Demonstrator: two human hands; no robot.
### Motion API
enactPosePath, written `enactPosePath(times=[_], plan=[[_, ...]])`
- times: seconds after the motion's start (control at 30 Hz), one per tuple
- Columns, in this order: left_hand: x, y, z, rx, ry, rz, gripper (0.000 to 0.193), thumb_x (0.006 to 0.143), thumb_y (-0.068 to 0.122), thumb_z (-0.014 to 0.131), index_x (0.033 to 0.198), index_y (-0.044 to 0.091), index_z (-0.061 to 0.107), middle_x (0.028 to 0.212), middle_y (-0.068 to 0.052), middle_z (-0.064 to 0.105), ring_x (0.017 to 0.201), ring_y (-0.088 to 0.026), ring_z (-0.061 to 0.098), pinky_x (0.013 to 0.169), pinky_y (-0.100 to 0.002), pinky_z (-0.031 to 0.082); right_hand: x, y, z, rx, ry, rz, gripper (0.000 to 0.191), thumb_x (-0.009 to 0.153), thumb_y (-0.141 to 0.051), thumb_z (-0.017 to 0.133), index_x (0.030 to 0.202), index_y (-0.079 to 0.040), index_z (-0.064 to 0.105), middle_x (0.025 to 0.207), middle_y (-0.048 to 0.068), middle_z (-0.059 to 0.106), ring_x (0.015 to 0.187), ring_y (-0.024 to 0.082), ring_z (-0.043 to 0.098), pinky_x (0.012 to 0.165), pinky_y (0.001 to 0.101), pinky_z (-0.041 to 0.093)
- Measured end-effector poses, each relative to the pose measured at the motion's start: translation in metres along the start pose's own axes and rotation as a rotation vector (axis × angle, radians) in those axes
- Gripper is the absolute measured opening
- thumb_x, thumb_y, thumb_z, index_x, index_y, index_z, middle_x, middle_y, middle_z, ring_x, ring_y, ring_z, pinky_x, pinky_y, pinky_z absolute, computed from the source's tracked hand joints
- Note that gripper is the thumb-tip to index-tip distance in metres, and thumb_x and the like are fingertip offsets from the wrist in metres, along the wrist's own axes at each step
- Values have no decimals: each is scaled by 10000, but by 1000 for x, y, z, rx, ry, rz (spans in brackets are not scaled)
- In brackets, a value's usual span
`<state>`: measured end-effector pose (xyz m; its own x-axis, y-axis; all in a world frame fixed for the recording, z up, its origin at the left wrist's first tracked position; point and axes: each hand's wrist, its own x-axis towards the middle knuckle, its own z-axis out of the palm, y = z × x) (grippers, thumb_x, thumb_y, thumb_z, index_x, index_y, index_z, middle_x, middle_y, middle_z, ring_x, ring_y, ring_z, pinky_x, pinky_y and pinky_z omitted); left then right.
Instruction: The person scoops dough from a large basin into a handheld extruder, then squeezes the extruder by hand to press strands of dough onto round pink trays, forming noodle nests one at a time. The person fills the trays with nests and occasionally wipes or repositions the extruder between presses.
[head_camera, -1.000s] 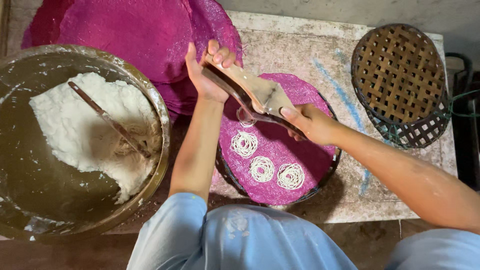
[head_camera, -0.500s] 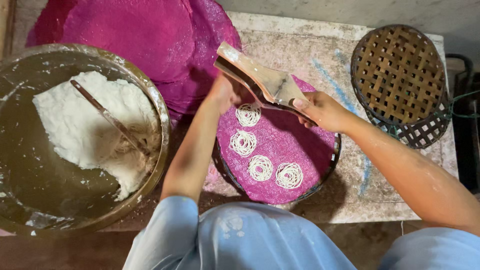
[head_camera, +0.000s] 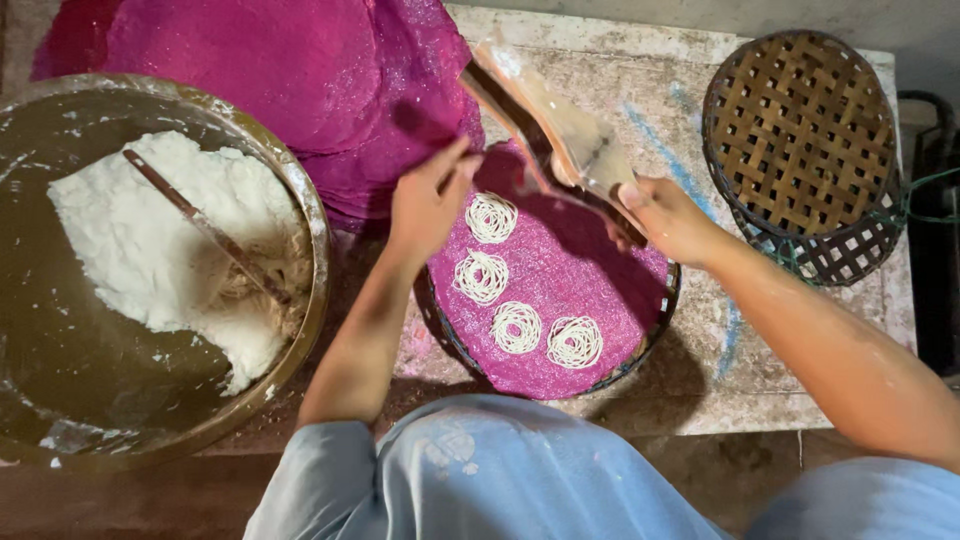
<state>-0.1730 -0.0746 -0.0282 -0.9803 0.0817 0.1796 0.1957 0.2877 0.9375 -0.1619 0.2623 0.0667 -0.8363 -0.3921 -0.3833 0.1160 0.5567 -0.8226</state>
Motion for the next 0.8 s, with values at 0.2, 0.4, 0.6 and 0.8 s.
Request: enactPosePath(times=[0.2,0.4,0.6,0.8], plan=[[84,31,49,-1881,-329,-55,608,1045,650,383,1219,103,582,1092,-54,666,1117,-240,590,1134,-480,411,-10,-4,-18,64,-233,219,761,966,-676,282,909,-41,697,726,62,718,660,179,702,628,337,590],[134,28,66,-1849,-238,-10,458,1034,580,435,865,158,495,769,24,474,789,-173,479,930,-423,455,13,-15,-18,-251,140,117,720,1004,-645,370,898,-4,680,707,60,657,641,178,615,628,334,507],[130,11,75,-1848,-136,-126,409,978,530,451,789,169,488,690,25,460,708,-180,475,836,-418,459,19,-16,-12,-212,85,323,678,986,-639,359,918,-34,656,687,75,655,598,197,634,602,390,553],[148,22,80,-1873,-74,-117,369,961,474,452,792,147,485,682,18,444,685,-173,457,814,-413,449,22,-27,-27,-402,188,96,702,1035,-633,342,935,-33,691,708,59,679,624,137,650,641,325,537]])
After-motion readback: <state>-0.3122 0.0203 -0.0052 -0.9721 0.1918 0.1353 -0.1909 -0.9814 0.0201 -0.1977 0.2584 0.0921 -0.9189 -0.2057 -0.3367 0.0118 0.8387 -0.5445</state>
